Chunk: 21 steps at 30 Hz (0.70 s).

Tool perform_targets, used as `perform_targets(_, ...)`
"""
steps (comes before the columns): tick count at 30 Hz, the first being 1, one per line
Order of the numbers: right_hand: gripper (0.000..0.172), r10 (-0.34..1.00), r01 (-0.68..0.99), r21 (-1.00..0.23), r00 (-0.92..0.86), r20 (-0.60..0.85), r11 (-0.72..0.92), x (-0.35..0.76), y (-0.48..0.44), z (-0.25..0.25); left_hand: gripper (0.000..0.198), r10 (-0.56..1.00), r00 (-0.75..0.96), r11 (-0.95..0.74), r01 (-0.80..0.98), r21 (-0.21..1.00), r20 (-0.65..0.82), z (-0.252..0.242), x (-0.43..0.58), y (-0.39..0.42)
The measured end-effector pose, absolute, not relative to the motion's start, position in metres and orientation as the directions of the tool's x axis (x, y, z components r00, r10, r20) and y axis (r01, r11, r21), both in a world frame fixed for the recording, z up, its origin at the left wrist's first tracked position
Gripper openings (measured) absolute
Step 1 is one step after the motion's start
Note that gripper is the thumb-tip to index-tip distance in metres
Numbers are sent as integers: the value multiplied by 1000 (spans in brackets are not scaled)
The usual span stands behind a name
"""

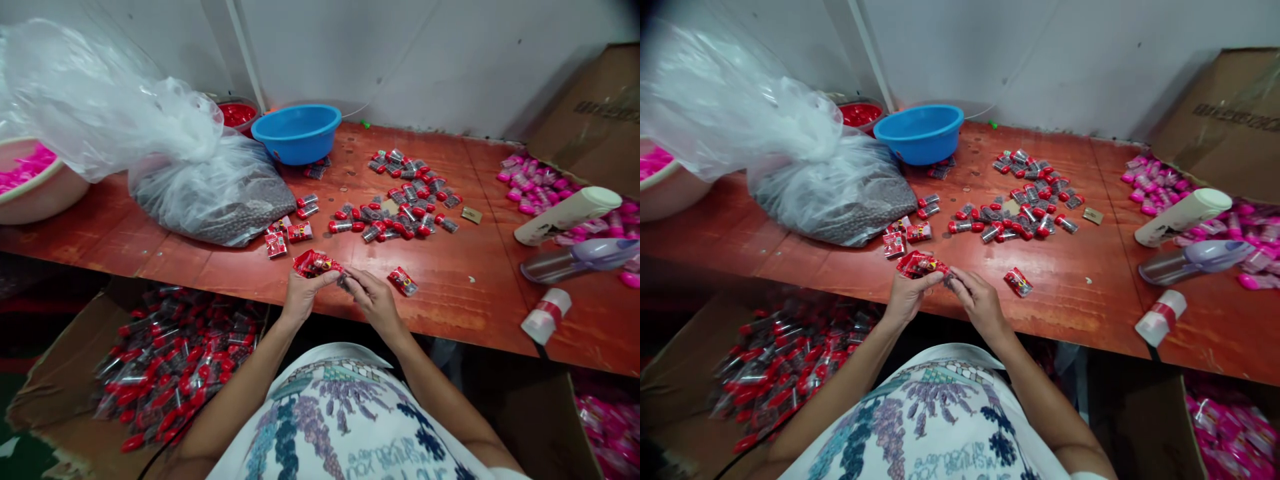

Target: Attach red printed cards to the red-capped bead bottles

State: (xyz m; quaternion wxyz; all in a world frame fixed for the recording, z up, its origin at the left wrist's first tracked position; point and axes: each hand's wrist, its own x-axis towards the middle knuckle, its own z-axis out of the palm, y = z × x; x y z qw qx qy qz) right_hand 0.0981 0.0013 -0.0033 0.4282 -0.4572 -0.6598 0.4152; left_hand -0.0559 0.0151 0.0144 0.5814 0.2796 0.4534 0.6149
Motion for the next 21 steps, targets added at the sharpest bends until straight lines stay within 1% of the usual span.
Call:
perform_targets(3,32,988,91,-994,-147,38,51,95,-3,-8,47,975,-94,134,-474,870,-202,15,-58,14)
perform_targets(5,33,994,62,-998,-110,20,27,93,-7,-10,51,975,-70,153,-478,865,-211,16,-59,14)
perform_targets(6,33,995,77,-996,-94,44,51,92,-8,-11,50,974,-72,155,-477,865,-214,15,-59,14)
perform_targets(8,32,987,163,-976,-90,133,146,92,-9,-10,47,971,-102,145,-464,874,-215,15,-57,15)
perform_targets(11,32,956,306,-907,-142,258,290,94,-10,-8,39,965,-169,110,-426,898,-198,15,-53,16)
perform_targets(13,32,946,341,-883,-153,286,322,94,-9,-8,35,961,-196,99,-407,908,-193,16,-51,17)
perform_targets(14,32,951,334,-891,-140,277,308,93,-9,-9,34,961,-196,103,-405,909,-196,17,-51,17)
perform_targets(16,31,972,266,-936,-99,211,231,92,-10,-10,40,964,-161,131,-412,902,-213,20,-50,16)
perform_targets(18,31,991,156,-980,-58,118,125,89,-10,-13,48,965,-102,176,-429,886,-241,21,-49,15)
perform_targets(19,30,996,103,-991,-43,81,85,89,-10,-13,48,963,-83,194,-436,879,-254,22,-50,14)
perform_targets(21,31,998,36,-998,-47,48,50,88,-10,-14,39,959,-84,205,-448,870,-270,22,-50,15)
